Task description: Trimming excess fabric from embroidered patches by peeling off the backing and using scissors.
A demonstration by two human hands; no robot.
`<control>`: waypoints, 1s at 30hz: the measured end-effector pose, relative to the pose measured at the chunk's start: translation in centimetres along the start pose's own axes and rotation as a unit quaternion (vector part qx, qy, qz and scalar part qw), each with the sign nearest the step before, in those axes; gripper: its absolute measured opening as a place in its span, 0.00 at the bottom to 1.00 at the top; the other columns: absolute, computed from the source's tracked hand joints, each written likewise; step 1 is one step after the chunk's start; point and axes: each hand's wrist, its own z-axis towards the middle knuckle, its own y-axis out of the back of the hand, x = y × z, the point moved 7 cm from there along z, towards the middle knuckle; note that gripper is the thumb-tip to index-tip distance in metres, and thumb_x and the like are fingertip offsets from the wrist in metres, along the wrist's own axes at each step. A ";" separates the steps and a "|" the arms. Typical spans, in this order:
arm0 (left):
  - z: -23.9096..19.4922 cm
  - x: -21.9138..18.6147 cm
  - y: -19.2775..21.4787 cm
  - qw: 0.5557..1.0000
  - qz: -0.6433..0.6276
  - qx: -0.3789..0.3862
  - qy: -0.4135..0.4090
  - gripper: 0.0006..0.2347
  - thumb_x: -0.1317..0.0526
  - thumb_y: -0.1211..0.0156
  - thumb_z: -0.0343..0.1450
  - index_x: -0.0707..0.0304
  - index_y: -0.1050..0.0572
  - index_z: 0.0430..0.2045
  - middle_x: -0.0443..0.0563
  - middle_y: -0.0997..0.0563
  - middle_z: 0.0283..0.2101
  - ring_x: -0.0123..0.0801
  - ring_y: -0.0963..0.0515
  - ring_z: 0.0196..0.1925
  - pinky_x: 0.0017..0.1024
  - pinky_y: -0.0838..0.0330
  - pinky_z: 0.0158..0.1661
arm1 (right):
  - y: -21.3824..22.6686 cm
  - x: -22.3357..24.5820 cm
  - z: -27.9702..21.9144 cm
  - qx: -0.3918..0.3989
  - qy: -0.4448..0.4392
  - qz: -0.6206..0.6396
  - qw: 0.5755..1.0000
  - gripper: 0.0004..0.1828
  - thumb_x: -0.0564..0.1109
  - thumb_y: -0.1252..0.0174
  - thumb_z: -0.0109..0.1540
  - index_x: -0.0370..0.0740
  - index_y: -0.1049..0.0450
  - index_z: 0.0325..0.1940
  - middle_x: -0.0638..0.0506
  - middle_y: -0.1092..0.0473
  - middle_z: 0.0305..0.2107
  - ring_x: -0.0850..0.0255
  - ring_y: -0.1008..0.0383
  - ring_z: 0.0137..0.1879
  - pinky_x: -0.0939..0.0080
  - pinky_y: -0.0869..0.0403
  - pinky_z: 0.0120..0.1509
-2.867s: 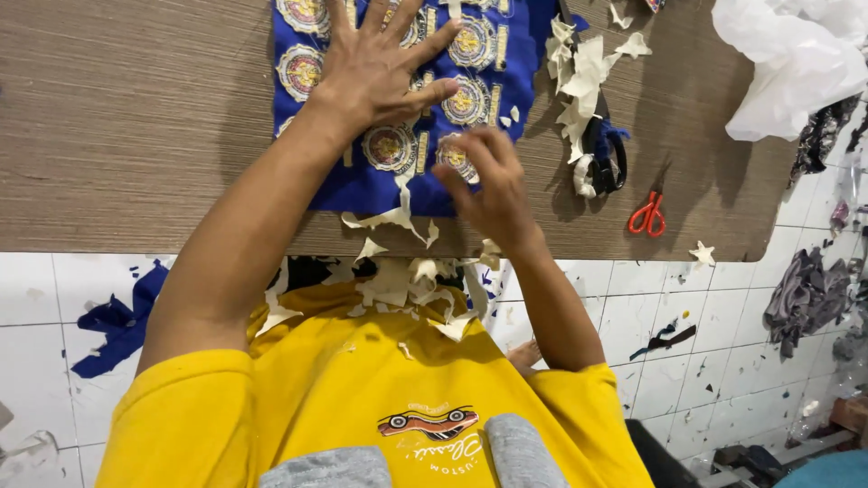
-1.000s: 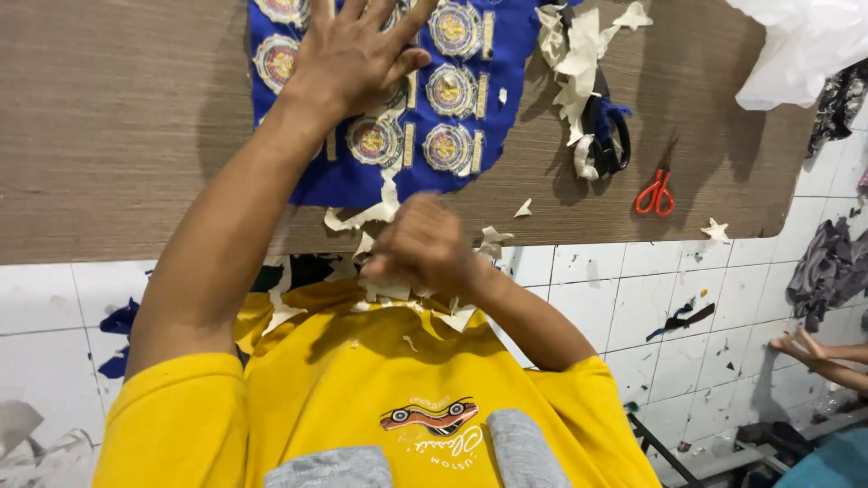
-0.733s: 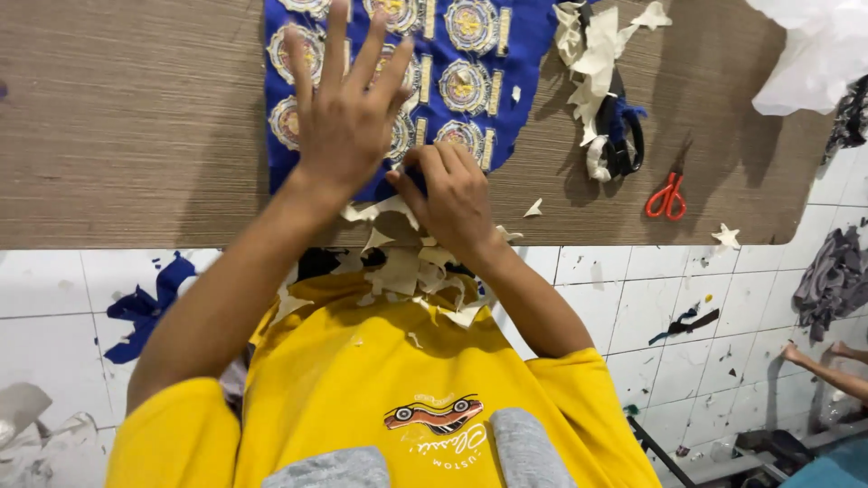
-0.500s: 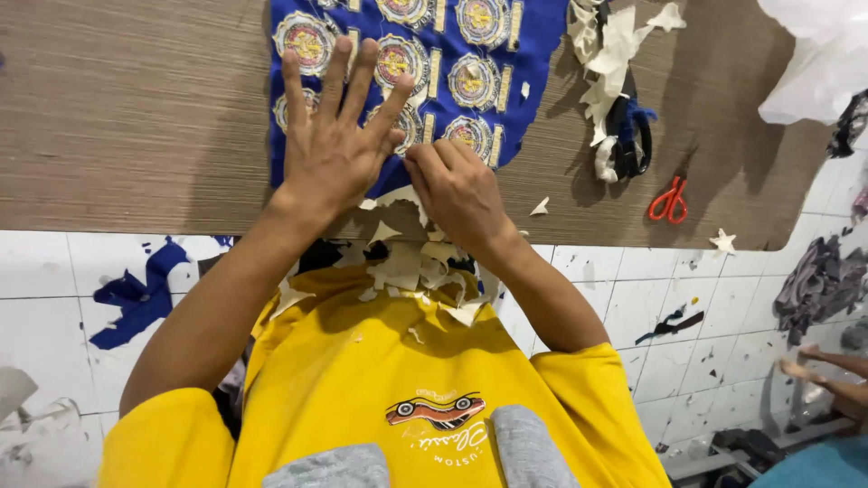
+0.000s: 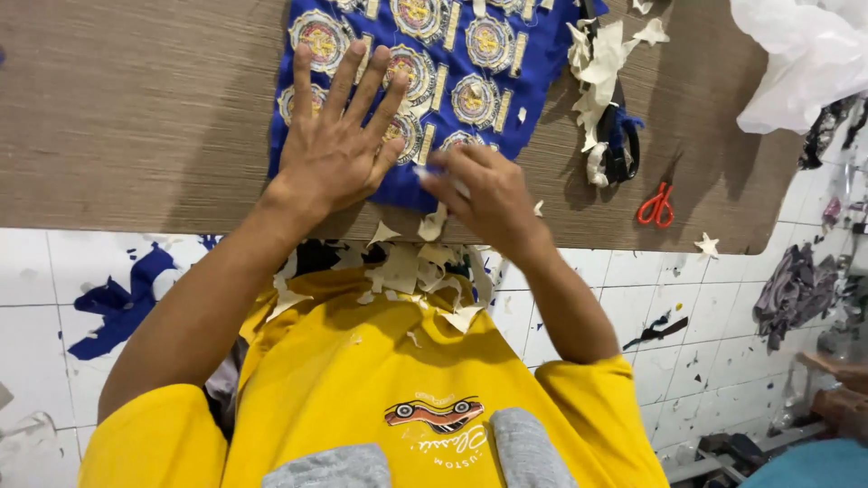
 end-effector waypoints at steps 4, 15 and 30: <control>0.0 0.3 -0.2 1.000 0.018 0.003 -0.006 0.30 0.43 0.75 0.80 0.51 0.65 0.78 0.52 0.69 0.81 0.45 0.72 0.83 0.66 0.86 0.71 | -0.3 1.7 2.2 -0.148 -0.009 -0.106 0.983 0.10 0.46 0.38 0.68 0.36 0.25 0.47 0.45 0.27 0.35 0.55 0.28 0.37 0.56 0.26 0.41; -0.3 0.7 -0.4 0.995 0.091 0.002 -0.034 0.38 0.36 0.67 0.80 0.59 0.78 0.73 0.53 0.68 0.83 0.47 0.71 0.84 0.65 0.83 0.71 | -0.8 -0.7 3.7 -0.086 -0.078 -0.134 0.984 0.10 0.44 0.42 0.66 0.44 0.33 0.32 0.55 0.36 0.21 0.61 0.37 0.24 0.55 0.37 0.24; 1.0 2.6 -0.8 0.992 0.082 -0.003 -0.100 0.44 0.29 0.75 0.71 0.57 0.72 0.76 0.51 0.65 0.82 0.43 0.68 0.83 0.61 0.87 0.71 | 1.4 -2.4 -0.1 0.321 -0.162 -0.105 0.927 0.13 0.56 0.47 0.70 0.56 0.20 0.36 0.62 0.24 0.26 0.72 0.28 0.29 0.70 0.30 0.34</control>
